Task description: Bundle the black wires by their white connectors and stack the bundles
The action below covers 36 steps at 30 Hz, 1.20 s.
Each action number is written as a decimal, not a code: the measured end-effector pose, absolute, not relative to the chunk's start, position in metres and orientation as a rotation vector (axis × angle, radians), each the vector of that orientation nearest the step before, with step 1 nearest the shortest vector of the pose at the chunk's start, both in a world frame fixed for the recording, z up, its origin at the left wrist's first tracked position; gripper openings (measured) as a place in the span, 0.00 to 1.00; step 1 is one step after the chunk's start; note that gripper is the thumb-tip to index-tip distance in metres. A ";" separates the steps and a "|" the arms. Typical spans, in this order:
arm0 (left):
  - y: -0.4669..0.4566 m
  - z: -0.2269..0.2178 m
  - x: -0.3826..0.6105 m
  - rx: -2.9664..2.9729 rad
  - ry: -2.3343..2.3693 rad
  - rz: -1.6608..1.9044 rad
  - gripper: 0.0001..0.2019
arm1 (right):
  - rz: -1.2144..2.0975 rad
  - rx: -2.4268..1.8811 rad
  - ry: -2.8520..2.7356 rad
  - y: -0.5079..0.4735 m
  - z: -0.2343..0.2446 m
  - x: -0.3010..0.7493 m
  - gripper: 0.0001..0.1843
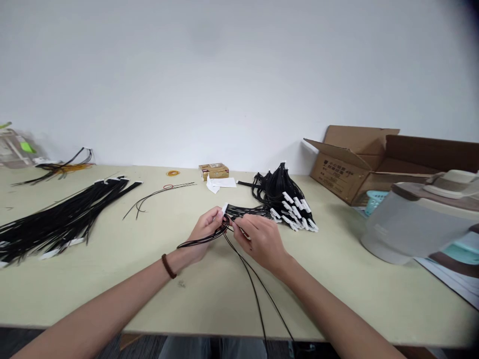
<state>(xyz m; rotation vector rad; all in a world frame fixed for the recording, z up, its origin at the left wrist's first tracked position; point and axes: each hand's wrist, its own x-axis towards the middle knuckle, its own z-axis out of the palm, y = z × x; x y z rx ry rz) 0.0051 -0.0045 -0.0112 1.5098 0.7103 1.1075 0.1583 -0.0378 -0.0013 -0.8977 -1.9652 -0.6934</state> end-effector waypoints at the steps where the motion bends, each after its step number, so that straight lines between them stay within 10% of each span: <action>1: -0.004 -0.011 0.005 1.508 0.711 1.106 0.14 | -0.694 -0.897 -1.964 -0.038 -0.001 0.158 0.13; 36: -0.006 -0.010 0.007 1.492 0.730 1.124 0.17 | -0.711 -0.880 -1.979 -0.039 0.001 0.157 0.14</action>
